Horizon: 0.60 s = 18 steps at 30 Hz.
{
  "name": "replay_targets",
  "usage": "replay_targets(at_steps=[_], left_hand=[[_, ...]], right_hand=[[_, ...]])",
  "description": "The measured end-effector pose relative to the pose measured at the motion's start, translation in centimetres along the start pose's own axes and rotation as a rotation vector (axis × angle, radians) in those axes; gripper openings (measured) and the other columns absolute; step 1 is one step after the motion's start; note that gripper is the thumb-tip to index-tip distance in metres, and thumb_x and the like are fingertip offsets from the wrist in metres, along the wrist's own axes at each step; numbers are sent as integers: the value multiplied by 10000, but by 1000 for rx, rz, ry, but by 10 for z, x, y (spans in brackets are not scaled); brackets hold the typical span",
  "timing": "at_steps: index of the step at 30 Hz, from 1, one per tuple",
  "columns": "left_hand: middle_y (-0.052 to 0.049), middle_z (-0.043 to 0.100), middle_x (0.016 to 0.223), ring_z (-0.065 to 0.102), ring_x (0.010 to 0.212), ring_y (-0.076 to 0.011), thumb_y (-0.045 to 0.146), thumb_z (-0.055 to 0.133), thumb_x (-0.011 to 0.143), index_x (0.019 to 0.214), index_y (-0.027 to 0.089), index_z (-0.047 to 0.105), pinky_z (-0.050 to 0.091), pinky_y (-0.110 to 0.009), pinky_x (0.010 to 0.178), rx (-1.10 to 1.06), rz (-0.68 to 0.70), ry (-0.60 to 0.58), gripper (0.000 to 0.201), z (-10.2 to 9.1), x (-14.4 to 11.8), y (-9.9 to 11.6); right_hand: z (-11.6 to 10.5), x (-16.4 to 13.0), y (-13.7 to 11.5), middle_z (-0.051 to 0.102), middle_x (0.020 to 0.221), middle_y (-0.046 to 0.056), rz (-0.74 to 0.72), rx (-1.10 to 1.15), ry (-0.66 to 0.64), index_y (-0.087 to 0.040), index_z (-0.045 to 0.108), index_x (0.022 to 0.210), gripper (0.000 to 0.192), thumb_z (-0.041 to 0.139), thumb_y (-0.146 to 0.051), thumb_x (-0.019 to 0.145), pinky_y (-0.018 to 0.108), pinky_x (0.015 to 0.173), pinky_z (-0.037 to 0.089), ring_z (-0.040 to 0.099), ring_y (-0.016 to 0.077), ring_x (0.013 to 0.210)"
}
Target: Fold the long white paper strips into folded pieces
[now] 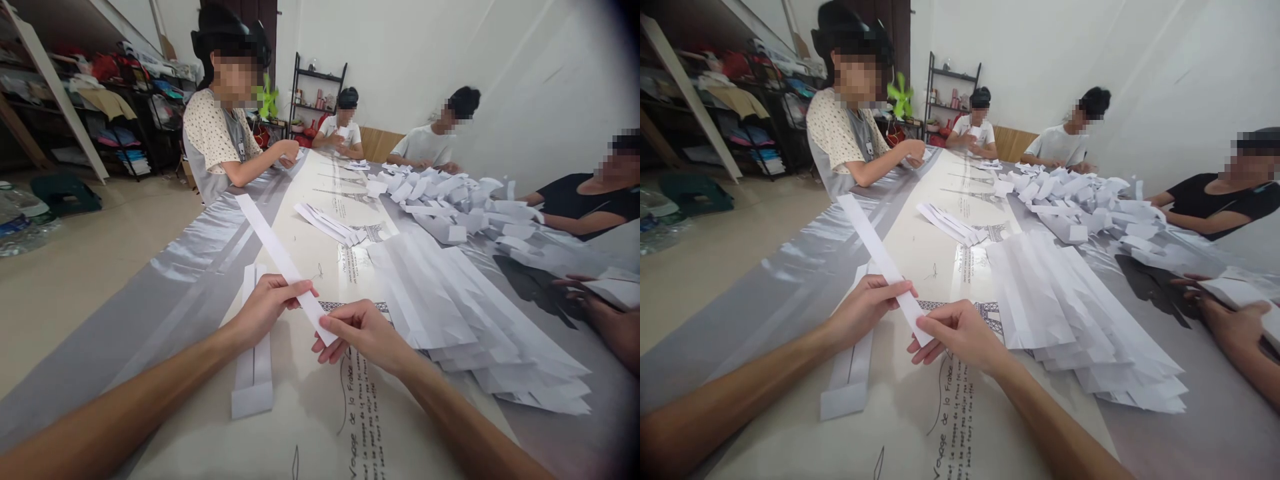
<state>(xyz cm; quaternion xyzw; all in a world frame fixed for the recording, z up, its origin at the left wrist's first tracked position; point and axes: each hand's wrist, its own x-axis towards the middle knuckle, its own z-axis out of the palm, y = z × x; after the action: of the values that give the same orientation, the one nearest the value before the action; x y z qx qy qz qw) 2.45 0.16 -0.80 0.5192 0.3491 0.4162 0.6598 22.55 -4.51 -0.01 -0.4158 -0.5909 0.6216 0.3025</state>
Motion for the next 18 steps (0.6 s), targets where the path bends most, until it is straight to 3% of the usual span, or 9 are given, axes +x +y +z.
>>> replay_targets(at_steps=[3,8,14,18], left_hand=[[-45,659,778,545,763,-169,426,729,848,756,168,738,391,-316,734,38,8,-10,274,0,0,-2],[26,478,603,386,608,-113,374,751,836,605,166,634,301,-288,615,142,24,-90,332,-3,1,-5],[-21,638,712,514,700,-145,394,686,889,697,166,703,392,-294,695,175,77,-46,299,2,-2,-5],[-48,714,795,627,793,-200,375,679,888,792,177,736,469,-346,805,106,71,-163,228,8,-5,-1]], right_hand=[[0,-2,1,769,777,87,-8,-5,18,-145,746,754,394,634,-473,942,255,569,612,765,191,650],[3,-3,1,715,645,53,-24,-20,51,-151,697,669,419,639,-469,935,228,479,566,735,176,566],[5,0,3,690,616,33,-87,-42,81,-160,665,667,429,619,-481,947,205,402,492,660,130,463],[6,0,5,676,600,22,-98,-37,118,-159,678,704,406,613,-471,955,202,390,483,641,122,442]])
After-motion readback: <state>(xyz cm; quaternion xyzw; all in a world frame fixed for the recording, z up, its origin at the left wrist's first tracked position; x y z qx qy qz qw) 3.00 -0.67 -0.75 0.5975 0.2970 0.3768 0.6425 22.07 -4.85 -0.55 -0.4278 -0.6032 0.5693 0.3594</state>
